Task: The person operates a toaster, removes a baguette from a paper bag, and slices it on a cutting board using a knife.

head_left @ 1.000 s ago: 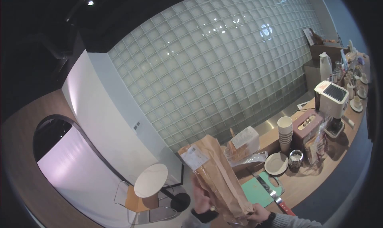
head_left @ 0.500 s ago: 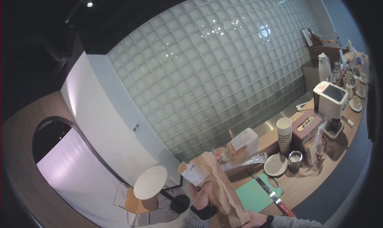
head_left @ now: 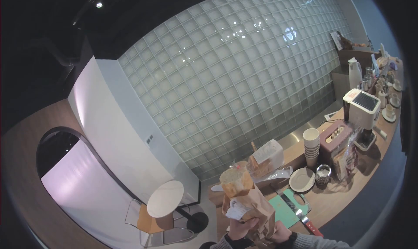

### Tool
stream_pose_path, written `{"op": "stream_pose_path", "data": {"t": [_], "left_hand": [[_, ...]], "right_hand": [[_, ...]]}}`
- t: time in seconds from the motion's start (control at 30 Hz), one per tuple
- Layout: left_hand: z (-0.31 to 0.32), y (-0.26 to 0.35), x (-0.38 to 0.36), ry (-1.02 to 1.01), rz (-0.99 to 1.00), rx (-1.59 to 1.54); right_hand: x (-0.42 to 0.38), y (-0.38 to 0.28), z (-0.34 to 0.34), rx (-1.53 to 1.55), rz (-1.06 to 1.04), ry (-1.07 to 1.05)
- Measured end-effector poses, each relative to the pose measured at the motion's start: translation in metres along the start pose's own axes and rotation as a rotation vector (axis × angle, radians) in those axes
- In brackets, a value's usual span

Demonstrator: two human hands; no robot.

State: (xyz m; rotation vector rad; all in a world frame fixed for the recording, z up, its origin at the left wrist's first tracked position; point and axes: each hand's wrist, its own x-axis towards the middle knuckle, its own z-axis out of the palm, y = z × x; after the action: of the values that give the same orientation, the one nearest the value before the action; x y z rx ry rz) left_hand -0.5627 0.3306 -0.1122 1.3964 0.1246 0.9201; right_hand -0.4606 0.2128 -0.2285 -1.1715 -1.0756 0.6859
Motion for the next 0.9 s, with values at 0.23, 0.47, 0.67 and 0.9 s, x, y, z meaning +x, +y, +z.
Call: {"op": "stream_pose_path", "data": {"t": [0.23,0.47,0.67,0.9], "left_hand": [[-0.004,-0.012,-0.009,0.098,0.05,-0.136],[-0.015,-0.008,-0.011,-0.007,-0.014,-0.243],[-0.008,0.003,-0.009,0.094,0.079,0.01],[-0.002,0.003,-0.006,0.105,0.007,-0.023]], "right_hand": [[0.008,-0.025,-0.022,0.098,0.135,-0.442],[-0.003,0.008,0.001,-0.079,0.069,-0.126],[0.003,-0.053,0.006,0.073,0.033,-0.223],[0.008,-0.029,0.005,0.058,0.136,-0.172]]}}
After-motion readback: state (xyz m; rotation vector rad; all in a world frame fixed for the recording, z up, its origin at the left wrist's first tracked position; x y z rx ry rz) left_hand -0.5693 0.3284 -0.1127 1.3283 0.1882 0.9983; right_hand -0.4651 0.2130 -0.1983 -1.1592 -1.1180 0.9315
